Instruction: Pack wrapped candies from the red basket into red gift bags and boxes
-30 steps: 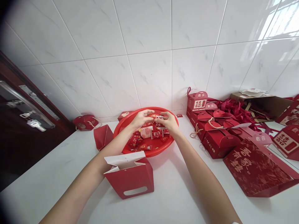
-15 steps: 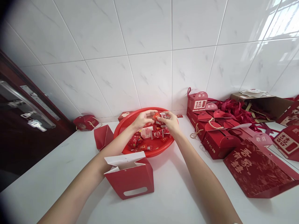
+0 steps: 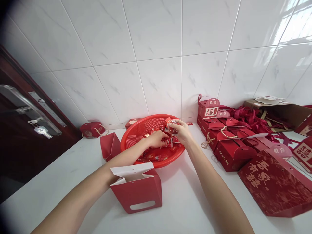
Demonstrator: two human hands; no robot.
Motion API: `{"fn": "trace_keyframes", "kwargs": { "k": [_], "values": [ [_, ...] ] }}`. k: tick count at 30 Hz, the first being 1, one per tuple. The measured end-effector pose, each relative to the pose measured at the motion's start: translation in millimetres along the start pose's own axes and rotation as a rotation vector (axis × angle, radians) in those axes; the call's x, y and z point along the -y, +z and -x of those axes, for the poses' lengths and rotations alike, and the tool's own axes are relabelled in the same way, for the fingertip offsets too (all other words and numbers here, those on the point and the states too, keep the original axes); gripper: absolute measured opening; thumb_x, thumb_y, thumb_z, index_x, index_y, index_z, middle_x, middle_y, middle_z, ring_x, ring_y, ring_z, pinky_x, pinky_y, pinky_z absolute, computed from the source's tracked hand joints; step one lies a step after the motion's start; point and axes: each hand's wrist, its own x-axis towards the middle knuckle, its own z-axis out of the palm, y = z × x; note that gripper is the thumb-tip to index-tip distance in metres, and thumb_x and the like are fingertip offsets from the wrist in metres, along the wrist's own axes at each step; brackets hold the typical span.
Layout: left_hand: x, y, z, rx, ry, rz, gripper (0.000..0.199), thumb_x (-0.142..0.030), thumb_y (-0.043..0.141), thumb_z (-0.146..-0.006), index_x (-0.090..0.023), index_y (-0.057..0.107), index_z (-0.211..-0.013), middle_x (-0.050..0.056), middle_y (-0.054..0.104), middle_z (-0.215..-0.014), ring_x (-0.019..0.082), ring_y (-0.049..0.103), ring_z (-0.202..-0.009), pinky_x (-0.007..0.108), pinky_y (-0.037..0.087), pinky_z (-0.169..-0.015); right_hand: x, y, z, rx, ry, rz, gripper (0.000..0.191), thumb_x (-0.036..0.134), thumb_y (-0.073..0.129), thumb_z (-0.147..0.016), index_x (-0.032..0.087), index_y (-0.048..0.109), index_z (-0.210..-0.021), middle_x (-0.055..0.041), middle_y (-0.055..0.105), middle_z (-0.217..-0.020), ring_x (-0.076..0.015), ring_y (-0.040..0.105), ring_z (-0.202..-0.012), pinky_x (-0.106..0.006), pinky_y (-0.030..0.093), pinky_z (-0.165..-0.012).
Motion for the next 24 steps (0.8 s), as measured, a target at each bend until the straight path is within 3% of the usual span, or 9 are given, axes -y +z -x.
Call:
{"fn": "trace_keyframes", "kwargs": {
  "k": [3, 6, 9, 12, 17, 24],
  "values": [
    [-7, -0.5, -1, -0.022, -0.129, -0.101, 0.026, -0.042, 0.07, -0.083, -0.018, 0.078, -0.087, 0.016, 0.075, -0.108, 0.039, 0.057, -0.126, 0.052, 0.033, -0.113, 1, 1, 0, -0.017, 0.009, -0.012, 0.033, 0.023, 0.087, -0.044, 0.021, 0.061, -0.065, 0.0025, 0.062, -0.063, -0.0131, 0.056, -0.059, -0.028, 0.048, -0.057],
    [-2, -2.2, -2, -0.044, -0.28, -0.133, 0.035, -0.044, 0.058, -0.091, -0.016, 0.078, -0.093, 0.02, 0.074, -0.113, 0.04, 0.057, -0.126, 0.058, 0.029, -0.114, 2, 2, 1, -0.026, 0.018, -0.021, 0.031, 0.023, 0.086, -0.043, 0.02, 0.061, -0.062, 0.0022, 0.063, -0.061, -0.0131, 0.056, -0.057, -0.027, 0.046, -0.055],
    [15, -5.6, -3, -0.053, -0.408, -0.086, 0.032, -0.04, 0.055, -0.092, -0.018, 0.077, -0.102, 0.019, 0.075, -0.113, 0.038, 0.065, -0.115, 0.057, 0.039, -0.107, 3, 2, 2, -0.025, 0.033, -0.037, 0.033, 0.021, 0.087, -0.043, 0.02, 0.06, -0.061, 0.0015, 0.064, -0.061, -0.0135, 0.058, -0.058, -0.027, 0.046, -0.055],
    [34, -7.6, -7, -0.048, -0.468, 0.002, 0.028, -0.037, 0.072, -0.077, -0.02, 0.077, -0.099, 0.019, 0.077, -0.102, 0.037, 0.071, -0.103, 0.048, 0.051, -0.091, 5, 3, 3, -0.025, 0.055, -0.06, 0.035, 0.019, 0.087, -0.042, 0.02, 0.06, -0.063, 0.0011, 0.066, -0.062, -0.0145, 0.06, -0.06, -0.028, 0.046, -0.057],
    [48, -2.5, -9, -0.073, -0.434, 0.177, 0.028, -0.03, 0.082, -0.062, -0.023, 0.077, -0.088, 0.011, 0.075, -0.084, 0.034, 0.072, -0.089, 0.037, 0.054, -0.075, 6, 3, 3, -0.004, 0.043, -0.041, 0.035, 0.022, 0.089, -0.042, 0.02, 0.061, -0.063, 0.0007, 0.068, -0.065, -0.0127, 0.058, -0.058, -0.027, 0.044, -0.056],
    [54, 15.4, 9, -0.255, -0.234, 0.565, 0.036, -0.029, 0.076, -0.063, -0.027, 0.073, -0.099, 0.003, 0.076, -0.096, 0.026, 0.067, -0.096, 0.026, 0.05, -0.072, 8, 3, 5, 0.02, 0.061, -0.022, 0.037, 0.024, 0.091, -0.043, 0.02, 0.063, -0.067, 0.0026, 0.067, -0.066, -0.0126, 0.056, -0.059, -0.027, 0.039, -0.055]
  ]
}}
